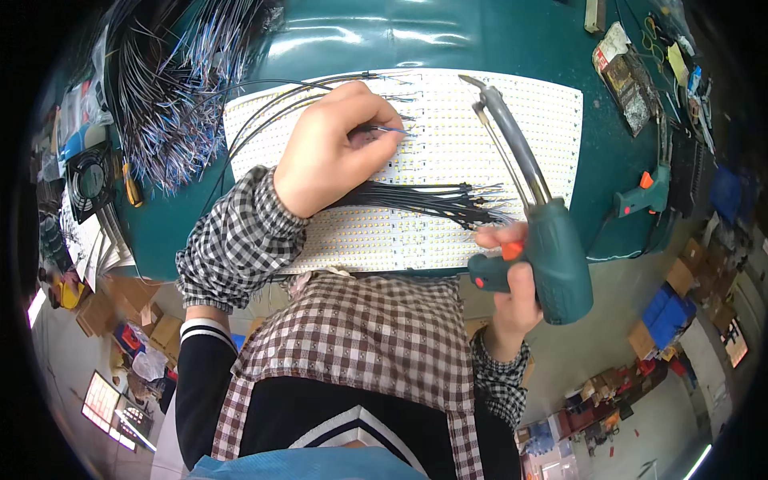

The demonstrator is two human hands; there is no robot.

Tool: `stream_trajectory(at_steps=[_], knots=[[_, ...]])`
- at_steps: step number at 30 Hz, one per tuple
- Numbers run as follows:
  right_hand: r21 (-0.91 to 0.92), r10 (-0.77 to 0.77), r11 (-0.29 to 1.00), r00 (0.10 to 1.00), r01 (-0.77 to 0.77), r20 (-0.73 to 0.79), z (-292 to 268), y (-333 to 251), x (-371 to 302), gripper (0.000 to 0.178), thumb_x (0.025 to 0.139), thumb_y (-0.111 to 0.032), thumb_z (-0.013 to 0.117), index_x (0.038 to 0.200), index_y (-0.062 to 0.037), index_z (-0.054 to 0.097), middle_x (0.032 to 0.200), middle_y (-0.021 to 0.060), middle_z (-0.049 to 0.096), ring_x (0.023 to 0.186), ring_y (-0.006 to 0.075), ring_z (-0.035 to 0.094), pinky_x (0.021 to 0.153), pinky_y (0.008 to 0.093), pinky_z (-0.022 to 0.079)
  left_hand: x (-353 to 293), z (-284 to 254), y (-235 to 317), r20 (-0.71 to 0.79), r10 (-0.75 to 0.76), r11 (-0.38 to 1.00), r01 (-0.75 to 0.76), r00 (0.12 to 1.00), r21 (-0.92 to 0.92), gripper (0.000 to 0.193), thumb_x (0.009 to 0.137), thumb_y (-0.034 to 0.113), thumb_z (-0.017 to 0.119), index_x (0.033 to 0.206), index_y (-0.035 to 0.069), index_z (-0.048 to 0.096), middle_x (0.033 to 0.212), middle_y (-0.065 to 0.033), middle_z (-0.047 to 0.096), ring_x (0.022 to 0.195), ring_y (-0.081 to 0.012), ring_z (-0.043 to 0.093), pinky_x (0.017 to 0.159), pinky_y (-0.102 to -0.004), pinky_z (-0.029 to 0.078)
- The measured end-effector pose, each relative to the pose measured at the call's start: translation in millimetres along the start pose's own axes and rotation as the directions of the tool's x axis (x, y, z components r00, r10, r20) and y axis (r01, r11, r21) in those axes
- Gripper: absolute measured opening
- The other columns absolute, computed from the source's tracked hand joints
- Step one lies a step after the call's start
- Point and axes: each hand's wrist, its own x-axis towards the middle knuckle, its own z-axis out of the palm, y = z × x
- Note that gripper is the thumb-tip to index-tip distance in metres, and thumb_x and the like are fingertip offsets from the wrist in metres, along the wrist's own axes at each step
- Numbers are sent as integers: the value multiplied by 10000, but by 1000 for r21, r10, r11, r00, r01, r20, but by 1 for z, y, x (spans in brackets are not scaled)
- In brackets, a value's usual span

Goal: The person connects wires to an LED light panel using a soldering iron at an assembly station.

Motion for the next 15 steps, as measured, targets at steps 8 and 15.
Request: stream_trajectory(at_steps=[8, 15], knots=[[-96, 92, 990, 990, -102, -107, -18, 5, -27, 543, 815, -301, 589, 1144, 111, 457, 1021, 205, 537, 907, 316, 583, 715, 388, 541, 1, 7, -4, 42, -82, 994, 79, 996, 70, 76, 709, 59, 619, 777, 27, 611, 747, -70, 523, 628, -158, 558, 566, -252, 456], [-70, 216, 972, 969, -225, -116, -16, 4, -31, 506, 794, -291, 609, 1086, 107, 494, 959, 177, 554, 872, 279, 588, 694, 369, 545, -1, 8, -7, 36, -5, 996, 2, 999, 88, 80, 718, 47, 641, 782, 16, 605, 754, -70, 521, 637, -152, 567, 558, -244, 461]])
